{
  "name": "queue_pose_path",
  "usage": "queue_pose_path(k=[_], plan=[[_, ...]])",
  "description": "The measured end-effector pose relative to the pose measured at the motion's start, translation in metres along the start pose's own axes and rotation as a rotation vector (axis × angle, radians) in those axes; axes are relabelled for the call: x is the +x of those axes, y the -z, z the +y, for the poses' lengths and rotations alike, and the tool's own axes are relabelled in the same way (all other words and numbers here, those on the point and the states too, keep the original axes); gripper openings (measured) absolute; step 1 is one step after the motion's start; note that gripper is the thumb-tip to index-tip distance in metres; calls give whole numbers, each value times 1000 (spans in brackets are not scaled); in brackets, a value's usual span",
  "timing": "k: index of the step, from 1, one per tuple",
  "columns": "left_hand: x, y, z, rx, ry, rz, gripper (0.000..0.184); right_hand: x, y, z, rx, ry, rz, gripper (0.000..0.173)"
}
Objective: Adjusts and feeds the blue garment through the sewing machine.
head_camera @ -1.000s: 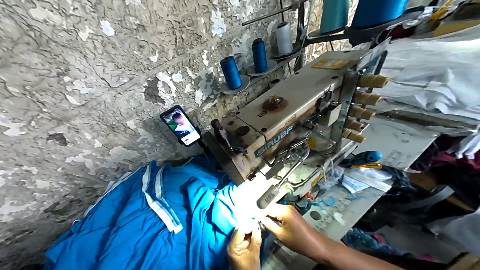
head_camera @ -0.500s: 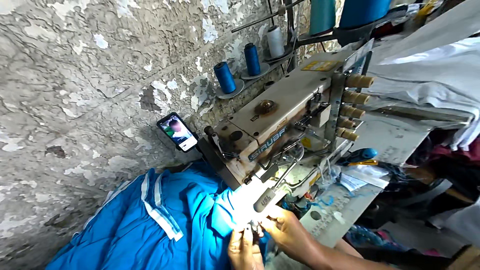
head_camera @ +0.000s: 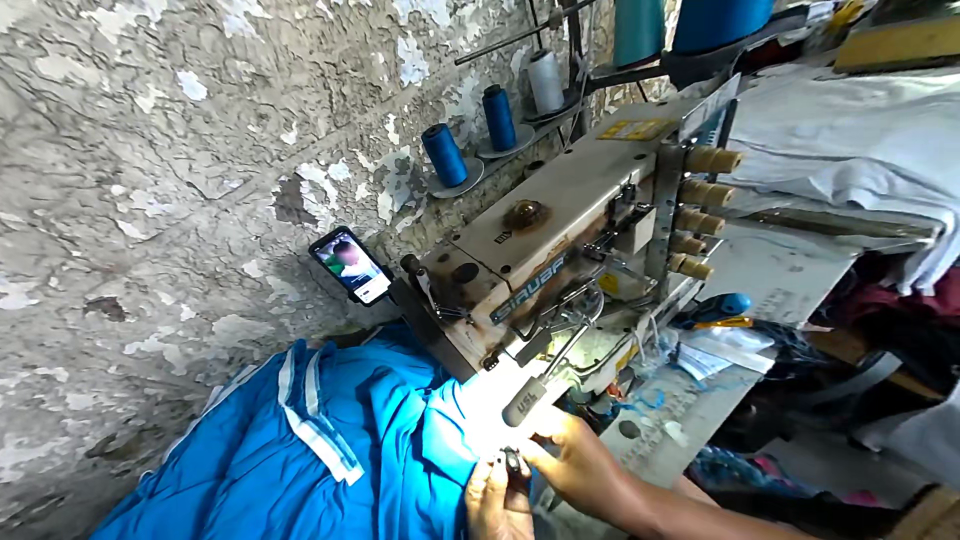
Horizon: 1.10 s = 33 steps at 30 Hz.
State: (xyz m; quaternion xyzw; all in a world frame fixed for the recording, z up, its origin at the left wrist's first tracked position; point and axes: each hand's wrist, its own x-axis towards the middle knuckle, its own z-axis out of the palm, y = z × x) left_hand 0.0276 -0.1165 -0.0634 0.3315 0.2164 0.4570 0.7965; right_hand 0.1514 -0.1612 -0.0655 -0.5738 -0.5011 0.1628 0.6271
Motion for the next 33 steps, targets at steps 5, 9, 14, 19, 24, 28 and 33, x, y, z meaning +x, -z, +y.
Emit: queue_pose_path(k=[5,9,14,19,24,28,33], plan=[[-1,-2,0,-133,50,87,42,-4,-10,14,-63,282,214,10],[-3,-4,-3,-111,12,103,40,-8,-4,8,-47,321,144,11],[-4,-5,-4,-91,-13,81,37,-10,-2,7,-54,329,107,13],[-5,-3,-5,-74,-1,51,36,-11,-2,6,-50,314,110,15],[-6,0,-7,-99,0,18,32,-10,-4,11,-56,348,121,14],[-4,5,-8,-51,-31,-33,26,-9,-3,13,-50,341,116,12],[-1,14,-10,126,-142,-131,17,-8,-1,15,26,292,105,11]])
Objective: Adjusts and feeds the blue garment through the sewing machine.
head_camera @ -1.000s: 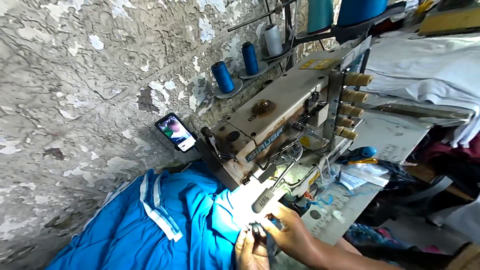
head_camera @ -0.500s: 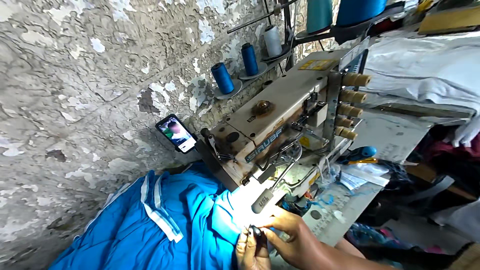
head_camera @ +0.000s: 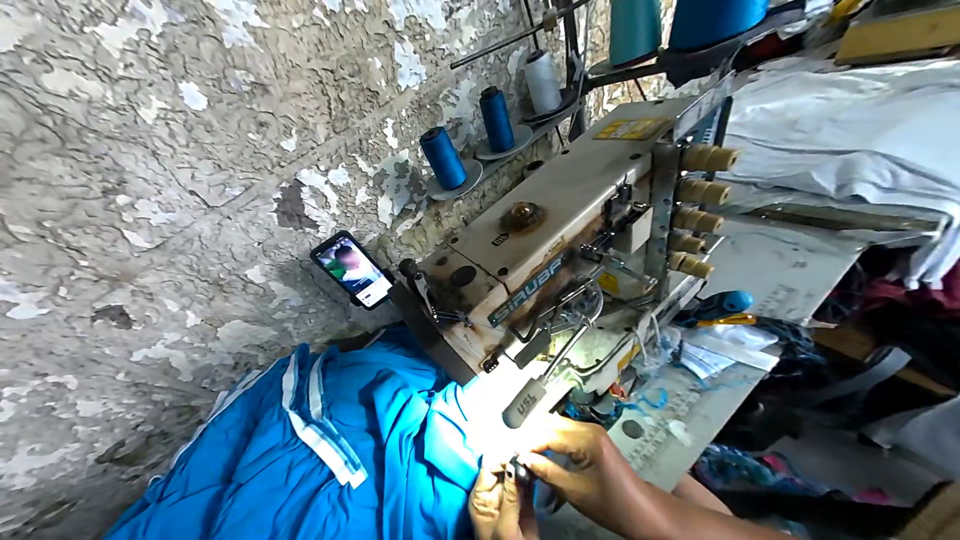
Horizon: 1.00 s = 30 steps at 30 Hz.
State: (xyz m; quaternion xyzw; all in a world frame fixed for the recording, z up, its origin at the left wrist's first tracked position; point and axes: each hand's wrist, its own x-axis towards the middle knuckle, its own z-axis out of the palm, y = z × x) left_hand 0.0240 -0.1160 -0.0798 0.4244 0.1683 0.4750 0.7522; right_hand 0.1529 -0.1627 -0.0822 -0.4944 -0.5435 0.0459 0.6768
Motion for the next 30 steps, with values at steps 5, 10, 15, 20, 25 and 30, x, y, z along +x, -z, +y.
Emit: queue_pose_path(k=[5,10,15,20,25,30], plan=[[0,3,-11,211,-214,8,18,1,1,-7,52,-139,-20,14],[0,2,-20,396,-393,32,21,5,1,-15,151,-393,-23,13],[-3,-7,-26,432,-427,88,21,-4,-20,-9,193,-389,190,5],[-6,-17,-20,219,-256,101,20,-5,-28,-6,153,-324,290,5],[-1,-8,-18,304,-358,-31,23,-6,-29,-6,160,-301,310,4],[10,2,-7,439,-424,-137,19,0,-20,-8,119,-278,251,7]])
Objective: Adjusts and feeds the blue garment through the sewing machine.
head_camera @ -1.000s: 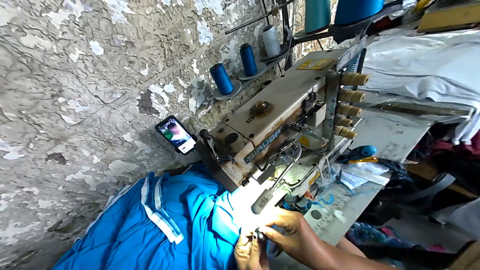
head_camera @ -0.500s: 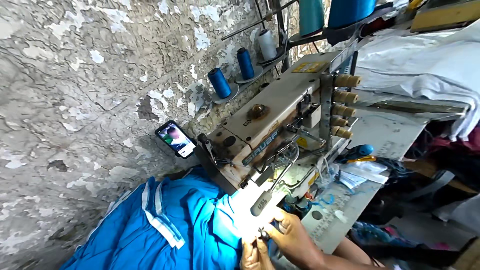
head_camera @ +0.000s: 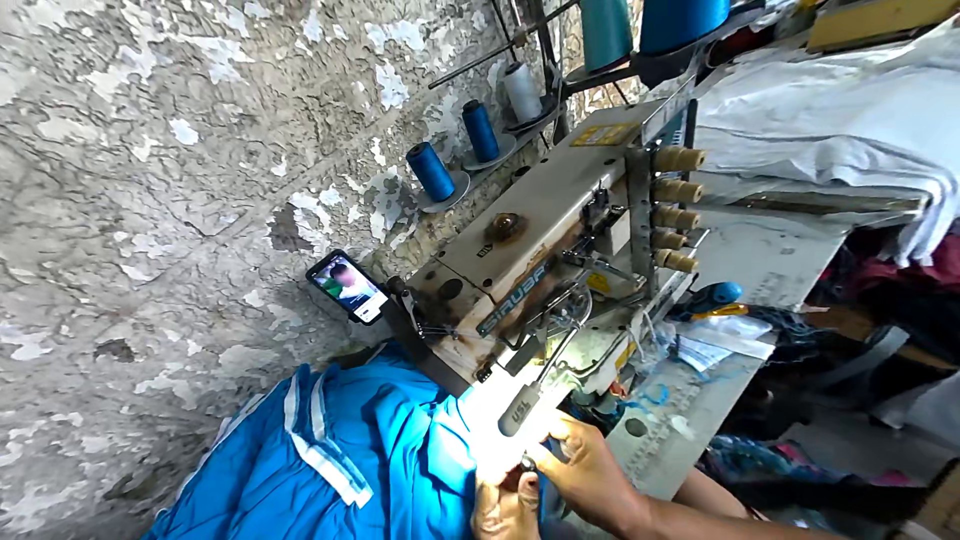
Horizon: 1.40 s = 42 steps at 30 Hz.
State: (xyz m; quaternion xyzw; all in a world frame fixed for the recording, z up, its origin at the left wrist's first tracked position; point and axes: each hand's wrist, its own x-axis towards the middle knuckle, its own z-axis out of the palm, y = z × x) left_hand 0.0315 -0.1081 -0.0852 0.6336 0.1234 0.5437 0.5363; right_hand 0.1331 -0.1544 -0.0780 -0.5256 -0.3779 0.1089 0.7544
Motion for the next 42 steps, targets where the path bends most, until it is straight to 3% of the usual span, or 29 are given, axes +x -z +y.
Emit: queue_pose_path(k=[5,12,17,21,24,28,32,38,42], plan=[[3,2,11,79,88,28,28,2,3,1,-64,116,-18,10],[2,-8,15,130,7,108,31,4,8,2,-129,181,-146,14],[-3,-8,17,247,-18,74,30,12,17,10,-275,494,-190,20],[-6,-2,16,456,-125,102,11,13,22,-7,-331,676,-275,9],[-9,3,24,500,-157,-17,12,7,18,-9,-255,541,-254,6],[-8,-10,28,322,-11,81,14,1,4,-6,-195,423,-208,12],[-3,-12,28,223,-55,64,41,4,-1,1,-235,398,-188,15],[-8,6,14,192,-50,-48,38,9,3,-2,-224,308,-223,16],[-5,12,13,293,-91,-64,20,10,6,-2,-238,289,-250,18]])
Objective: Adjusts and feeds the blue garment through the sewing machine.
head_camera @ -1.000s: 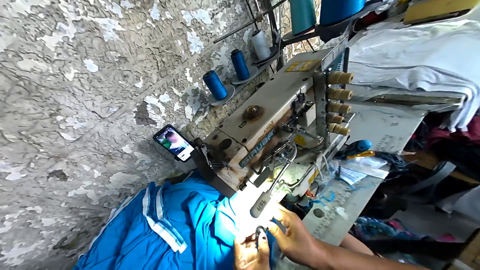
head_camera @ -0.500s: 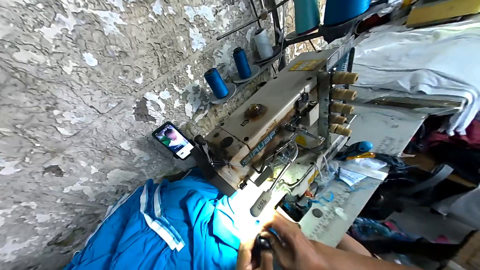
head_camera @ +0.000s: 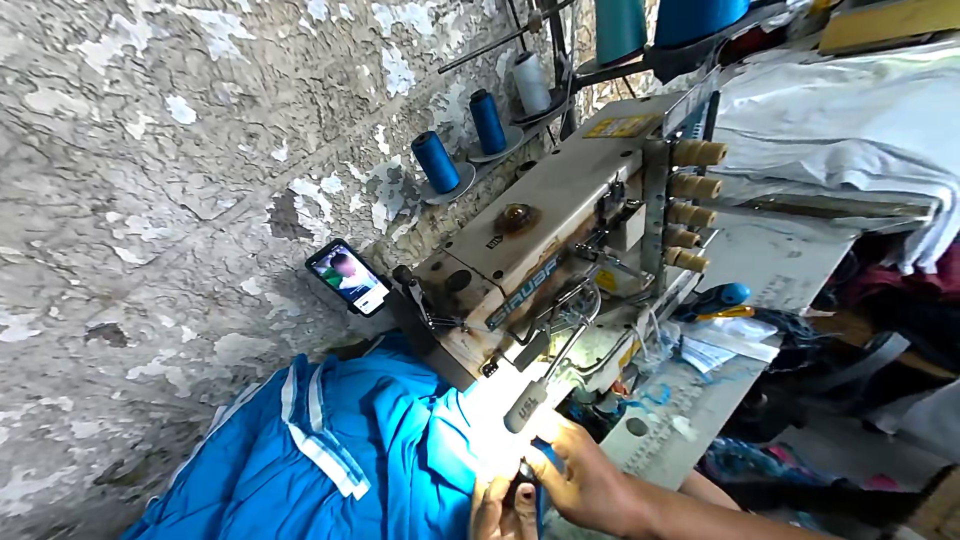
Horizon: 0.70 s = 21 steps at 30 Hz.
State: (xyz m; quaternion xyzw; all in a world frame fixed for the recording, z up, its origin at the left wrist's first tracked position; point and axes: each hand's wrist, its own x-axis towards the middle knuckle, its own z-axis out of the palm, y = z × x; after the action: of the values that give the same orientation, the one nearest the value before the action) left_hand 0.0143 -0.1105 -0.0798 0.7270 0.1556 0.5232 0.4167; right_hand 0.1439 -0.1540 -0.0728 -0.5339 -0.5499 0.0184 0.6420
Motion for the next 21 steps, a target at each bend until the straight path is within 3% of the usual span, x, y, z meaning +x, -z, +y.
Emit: queue_pose_path(k=[11,14,21], plan=[[6,-6,12,-170,123,60,27,-1,5,-3,-28,65,-55,14],[2,-11,15,-74,78,107,29,-4,4,-6,-21,53,-53,14],[-1,-11,9,153,-42,164,14,-10,-1,-4,-11,126,-37,11]])
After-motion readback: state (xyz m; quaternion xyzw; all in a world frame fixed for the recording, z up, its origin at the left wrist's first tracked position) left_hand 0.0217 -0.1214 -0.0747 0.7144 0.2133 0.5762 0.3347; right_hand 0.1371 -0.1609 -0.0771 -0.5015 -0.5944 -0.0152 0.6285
